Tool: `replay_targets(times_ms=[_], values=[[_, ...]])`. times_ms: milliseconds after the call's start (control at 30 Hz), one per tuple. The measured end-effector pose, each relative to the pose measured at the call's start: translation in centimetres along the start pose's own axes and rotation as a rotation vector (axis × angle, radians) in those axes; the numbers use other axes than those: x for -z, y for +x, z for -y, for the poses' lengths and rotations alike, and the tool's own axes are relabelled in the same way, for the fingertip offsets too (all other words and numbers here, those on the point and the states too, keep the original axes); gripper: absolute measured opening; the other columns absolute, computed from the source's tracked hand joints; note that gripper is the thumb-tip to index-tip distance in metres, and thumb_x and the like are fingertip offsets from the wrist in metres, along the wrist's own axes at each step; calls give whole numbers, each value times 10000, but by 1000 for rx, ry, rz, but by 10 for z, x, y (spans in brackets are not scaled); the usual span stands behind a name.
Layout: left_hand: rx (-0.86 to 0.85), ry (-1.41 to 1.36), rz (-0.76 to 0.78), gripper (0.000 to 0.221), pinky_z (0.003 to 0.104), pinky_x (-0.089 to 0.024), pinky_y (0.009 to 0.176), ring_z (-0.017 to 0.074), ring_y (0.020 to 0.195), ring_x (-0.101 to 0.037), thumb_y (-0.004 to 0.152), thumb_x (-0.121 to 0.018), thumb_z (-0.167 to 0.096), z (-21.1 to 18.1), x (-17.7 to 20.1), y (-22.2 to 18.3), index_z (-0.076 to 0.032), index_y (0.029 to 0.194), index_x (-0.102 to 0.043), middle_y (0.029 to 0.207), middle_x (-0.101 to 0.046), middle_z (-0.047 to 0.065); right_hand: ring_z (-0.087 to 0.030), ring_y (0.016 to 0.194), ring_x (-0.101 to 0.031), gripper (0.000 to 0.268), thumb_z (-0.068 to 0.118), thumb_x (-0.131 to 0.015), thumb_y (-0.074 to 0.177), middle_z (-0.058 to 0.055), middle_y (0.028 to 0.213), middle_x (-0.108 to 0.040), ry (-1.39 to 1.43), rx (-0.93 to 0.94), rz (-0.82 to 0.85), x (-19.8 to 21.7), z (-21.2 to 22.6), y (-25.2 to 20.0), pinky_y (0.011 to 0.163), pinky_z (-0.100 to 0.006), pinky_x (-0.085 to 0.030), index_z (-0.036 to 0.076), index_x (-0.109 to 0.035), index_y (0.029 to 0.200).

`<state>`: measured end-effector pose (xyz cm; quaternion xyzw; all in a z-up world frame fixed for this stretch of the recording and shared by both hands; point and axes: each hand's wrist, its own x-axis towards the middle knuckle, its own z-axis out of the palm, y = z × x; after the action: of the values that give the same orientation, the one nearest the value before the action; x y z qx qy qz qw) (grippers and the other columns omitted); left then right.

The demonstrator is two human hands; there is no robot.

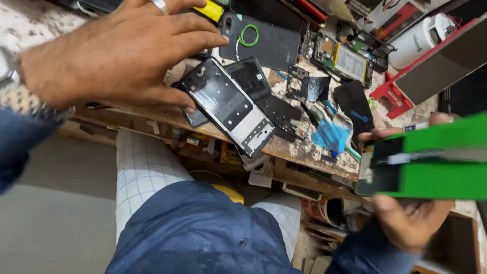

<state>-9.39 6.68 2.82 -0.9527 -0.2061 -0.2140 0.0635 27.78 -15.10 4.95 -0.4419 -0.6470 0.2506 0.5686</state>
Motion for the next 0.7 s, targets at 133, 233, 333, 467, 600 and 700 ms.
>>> replay_targets(times_ms=[133, 233, 333, 467, 600, 700], values=[[-126, 47, 179, 1063, 466, -416, 1066, 328, 1387, -447, 575, -850, -597, 15, -15, 18, -43, 1429, -540, 1410, -587, 148, -302, 1307, -599, 643, 91, -855, 904, -142, 1307, -591, -200, -84, 79, 3, 15, -7, 1167, -433, -474, 38, -473, 1419], [-148, 112, 240, 1086, 455, -388, 1079, 321, 1388, -406, 520, -867, -610, 11, -28, 27, -79, 1416, -558, 1361, -585, 134, -307, 1312, -586, 655, 71, -845, 892, -137, 1325, -586, -221, -105, 61, 0, 15, -7, 1165, -422, -448, 46, -452, 1416], [-136, 39, 242, 1047, 447, -402, 1072, 318, 1363, -438, 526, -891, -547, 14, -35, 32, -72, 1401, -567, 1362, -589, 145, -309, 1296, -598, 734, 110, -851, 878, -172, 1367, -594, -147, -122, 40, -6, 14, -6, 1141, -429, -471, 59, -426, 1474], [-53, -90, 345, 1001, 411, -445, 1057, 306, 1266, -549, 562, -933, -421, 19, -38, 36, -81, 1420, -545, 1330, -610, 156, -329, 1267, -622, 775, 151, -856, 879, -255, 1407, -588, -102, -131, 33, -7, 11, -7, 1151, -459, -488, 62, -403, 1502], [41, -165, 510, 988, 395, -488, 1021, 278, 1175, -613, 628, -933, -344, 25, -43, 35, -110, 1481, -493, 1251, -621, 121, -352, 1236, -618, 760, 179, -870, 916, -286, 1425, -586, -29, -120, 30, -7, 7, -13, 1122, -490, -481, 57, -408, 1507], [-95, -310, 334, 999, 419, -496, 950, 310, 1130, -612, 561, -930, -306, 33, -52, 35, -34, 1427, -513, 1228, -618, 176, -359, 1234, -619, 718, 194, -863, 929, -293, 1420, -602, -4, -116, 23, -4, 4, -16, 1115, -505, -488, 38, -443, 1490]])
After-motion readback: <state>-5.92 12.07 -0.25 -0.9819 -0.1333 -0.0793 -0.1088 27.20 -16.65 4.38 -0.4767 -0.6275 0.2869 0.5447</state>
